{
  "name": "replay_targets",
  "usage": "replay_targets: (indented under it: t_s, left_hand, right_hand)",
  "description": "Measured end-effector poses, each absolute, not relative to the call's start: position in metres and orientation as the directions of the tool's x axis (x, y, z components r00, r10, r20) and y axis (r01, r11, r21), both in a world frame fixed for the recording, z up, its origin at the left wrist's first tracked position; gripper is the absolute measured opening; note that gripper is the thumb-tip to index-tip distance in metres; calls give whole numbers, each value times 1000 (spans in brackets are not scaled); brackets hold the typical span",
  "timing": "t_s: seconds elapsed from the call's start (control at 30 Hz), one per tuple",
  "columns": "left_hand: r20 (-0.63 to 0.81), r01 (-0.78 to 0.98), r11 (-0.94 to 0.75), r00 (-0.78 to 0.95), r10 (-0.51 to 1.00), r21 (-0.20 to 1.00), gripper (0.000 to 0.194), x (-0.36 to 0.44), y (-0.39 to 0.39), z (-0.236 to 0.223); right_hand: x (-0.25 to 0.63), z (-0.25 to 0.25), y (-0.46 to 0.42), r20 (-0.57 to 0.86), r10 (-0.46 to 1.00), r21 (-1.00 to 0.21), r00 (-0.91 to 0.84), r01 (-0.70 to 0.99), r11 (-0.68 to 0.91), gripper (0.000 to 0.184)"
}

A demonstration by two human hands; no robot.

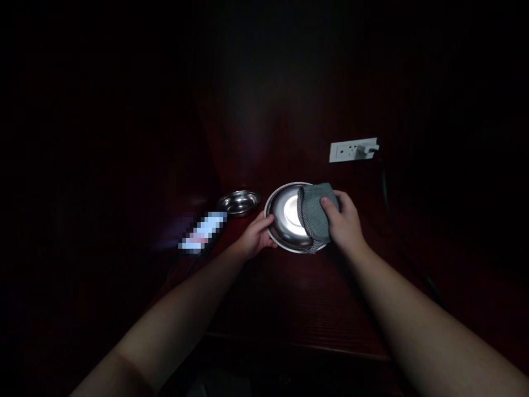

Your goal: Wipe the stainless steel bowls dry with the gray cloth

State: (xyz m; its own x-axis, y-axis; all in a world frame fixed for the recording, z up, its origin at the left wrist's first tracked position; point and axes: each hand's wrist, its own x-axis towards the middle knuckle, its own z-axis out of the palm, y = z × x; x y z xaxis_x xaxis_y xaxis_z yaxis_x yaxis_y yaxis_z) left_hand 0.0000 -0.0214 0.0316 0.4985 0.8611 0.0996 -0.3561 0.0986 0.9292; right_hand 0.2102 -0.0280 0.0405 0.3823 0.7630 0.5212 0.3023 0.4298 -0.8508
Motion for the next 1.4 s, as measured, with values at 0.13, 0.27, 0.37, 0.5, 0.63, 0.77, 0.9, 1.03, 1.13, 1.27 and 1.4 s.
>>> replay_targets:
  t_s: [0.13, 0.27, 0.37, 0.5, 0.63, 0.77, 0.9, 1.03, 1.13, 1.27, 1.4]
  left_hand:
    - [102, -353, 90, 490, 866, 931, 48, 0, -21, 32]
    - [123, -353, 64, 482, 867, 933, 47, -1, -19, 31]
    - [151, -362, 41, 488, 860, 931, 46, -1, -18, 31]
    - [196, -393, 8, 476, 857, 920, 44, 1, -18, 33]
    - [198, -395, 3, 466, 863, 919, 42, 1, -20, 35]
    - [184, -372, -1, 456, 871, 928, 42, 0, -20, 36]
    - [173, -337, -15, 443, 880, 941, 41, -2, -18, 36]
    - [149, -302, -14, 429, 891, 953, 40, -3, -17, 35]
    - [134, -284, -11, 417, 899, 959, 40, -3, -18, 36]
    - [141, -276, -26, 403, 904, 961, 38, -4, -19, 38]
    - [125, -271, -9, 415, 901, 963, 36, -4, -20, 38]
  right_hand:
    - [210, 39, -27, 506, 773, -860, 383, 292, 418, 34]
    - [211, 38, -25, 505, 776, -861, 378, 283, 423, 35]
    - [211, 38, -25, 502, 781, -862, 372, 297, 412, 34]
    - [211, 38, -25, 505, 784, -858, 361, 307, 411, 33]
    - [210, 39, -25, 505, 792, -858, 343, 296, 419, 32]
    - [208, 40, -28, 474, 812, -877, 340, 262, 403, 32]
    - [207, 43, -30, 443, 830, -894, 340, 235, 381, 33]
    - [207, 42, -30, 444, 833, -893, 329, 236, 383, 33]
    - [207, 41, -29, 443, 837, -894, 321, 233, 384, 33]
    - [207, 41, -30, 444, 838, -893, 317, 236, 384, 33]
    - [206, 42, -30, 431, 842, -899, 324, 231, 371, 33]
